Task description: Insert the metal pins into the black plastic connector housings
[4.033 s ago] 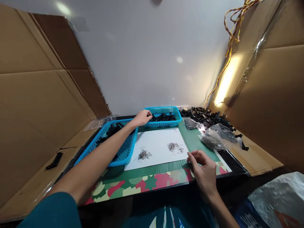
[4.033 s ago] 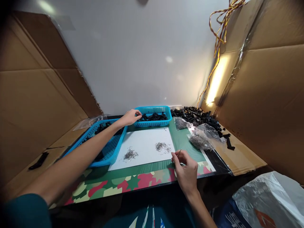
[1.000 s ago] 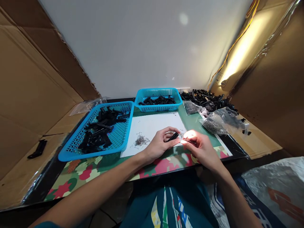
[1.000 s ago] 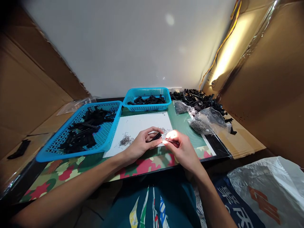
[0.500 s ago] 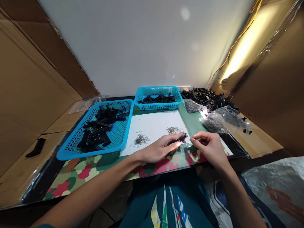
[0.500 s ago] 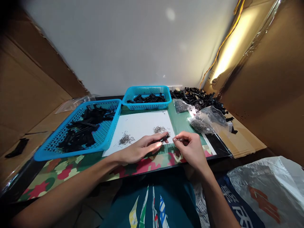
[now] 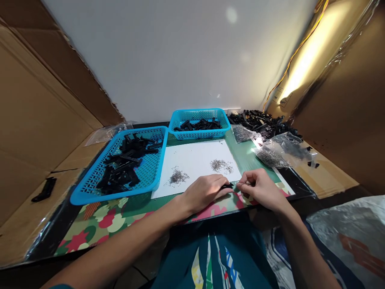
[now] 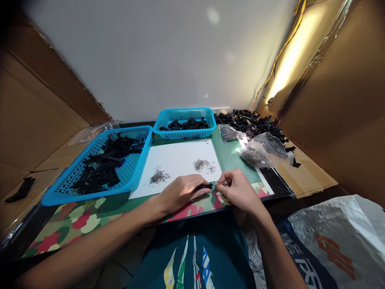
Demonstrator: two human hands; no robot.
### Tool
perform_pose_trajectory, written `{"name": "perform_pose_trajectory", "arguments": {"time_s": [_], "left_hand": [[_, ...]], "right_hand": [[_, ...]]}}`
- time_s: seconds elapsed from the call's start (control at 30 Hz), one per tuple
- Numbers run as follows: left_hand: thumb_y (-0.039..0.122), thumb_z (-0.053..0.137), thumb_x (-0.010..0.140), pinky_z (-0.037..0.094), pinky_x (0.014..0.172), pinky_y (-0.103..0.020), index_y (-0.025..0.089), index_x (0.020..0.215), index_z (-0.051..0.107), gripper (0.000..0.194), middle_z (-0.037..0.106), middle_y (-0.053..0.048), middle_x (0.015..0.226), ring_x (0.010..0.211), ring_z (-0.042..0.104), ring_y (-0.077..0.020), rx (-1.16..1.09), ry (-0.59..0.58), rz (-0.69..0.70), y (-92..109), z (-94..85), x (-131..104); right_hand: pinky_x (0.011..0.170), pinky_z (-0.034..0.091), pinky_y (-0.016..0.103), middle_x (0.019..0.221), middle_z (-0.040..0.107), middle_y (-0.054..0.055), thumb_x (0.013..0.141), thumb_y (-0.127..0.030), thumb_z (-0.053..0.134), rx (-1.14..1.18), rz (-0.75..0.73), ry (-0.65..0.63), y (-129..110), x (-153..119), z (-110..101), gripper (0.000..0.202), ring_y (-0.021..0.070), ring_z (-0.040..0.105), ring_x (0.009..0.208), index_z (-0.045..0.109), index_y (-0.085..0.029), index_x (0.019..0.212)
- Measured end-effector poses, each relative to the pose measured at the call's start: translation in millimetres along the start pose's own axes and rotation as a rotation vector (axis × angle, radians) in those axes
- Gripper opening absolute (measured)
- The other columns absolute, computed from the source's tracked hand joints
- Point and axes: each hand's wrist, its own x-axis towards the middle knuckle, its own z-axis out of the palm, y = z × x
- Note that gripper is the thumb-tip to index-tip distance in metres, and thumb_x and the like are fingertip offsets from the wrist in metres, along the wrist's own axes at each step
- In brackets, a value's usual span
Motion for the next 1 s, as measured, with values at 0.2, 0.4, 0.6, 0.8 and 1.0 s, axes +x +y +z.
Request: {"name": "perform_pose_trajectory", "arguments": {"time_s": [0.2, 0.4, 0.6, 0.8, 1.0], "left_hand": [[0.045, 0.036, 0.112, 0.041, 0.061, -0.031, 0.016, 0.094, 0.056, 0.039, 0.065, -0.006, 0.084, 0.071, 0.061, -0.0202, 0.117, -0.03, -0.014, 3, 1.8, 0], [0.04, 0.036, 0.113, 0.037, 0.058, -0.031, 0.018, 0.094, 0.051, 0.033, 0.063, -0.004, 0.084, 0.07, 0.06, -0.0198, 0.182, -0.068, 0.0, 7, 0.6, 1], [0.034, 0.037, 0.113, 0.037, 0.058, -0.033, 0.018, 0.093, 0.05, 0.029, 0.062, -0.004, 0.083, 0.069, 0.062, -0.0207, 0.256, -0.038, 0.051, 9, 3.7, 2], [0.034, 0.038, 0.112, 0.039, 0.057, -0.032, 0.017, 0.095, 0.05, 0.028, 0.063, -0.005, 0.083, 0.07, 0.064, -0.0215, 0.289, -0.044, 0.053, 10, 4.9, 1], [0.032, 0.038, 0.113, 0.041, 0.057, -0.032, 0.017, 0.092, 0.051, 0.029, 0.063, -0.005, 0.082, 0.069, 0.063, -0.0214, 0.302, -0.032, 0.068, 10, 4.6, 1]], "right_hand": [[0.05, 0.036, 0.024, 0.058, 0.07, 0.002, 0.075, -0.02, 0.061, -0.17, 0.029, -0.009, -3, 4, 6, 0.014, 0.0137, 0.056, 0.053, 0.068, -0.017, 0.063], [0.051, 0.034, 0.025, 0.056, 0.067, 0.001, 0.075, -0.022, 0.061, -0.287, 0.018, 0.069, 0, 4, 11, 0.014, 0.0149, 0.058, 0.054, 0.065, -0.019, 0.062], [0.05, 0.031, 0.025, 0.053, 0.061, -0.001, 0.073, -0.02, 0.06, -0.39, -0.026, 0.077, -9, 4, 11, 0.015, 0.0131, 0.053, 0.053, 0.063, -0.019, 0.059], [0.051, 0.033, 0.024, 0.053, 0.061, 0.0, 0.073, -0.018, 0.058, -0.378, -0.063, 0.044, -12, 4, 10, 0.016, 0.0129, 0.053, 0.053, 0.064, -0.018, 0.058], [0.051, 0.031, 0.025, 0.052, 0.06, 0.0, 0.072, -0.017, 0.058, -0.399, -0.064, 0.054, -13, 3, 12, 0.016, 0.013, 0.052, 0.054, 0.062, -0.018, 0.056]]}}
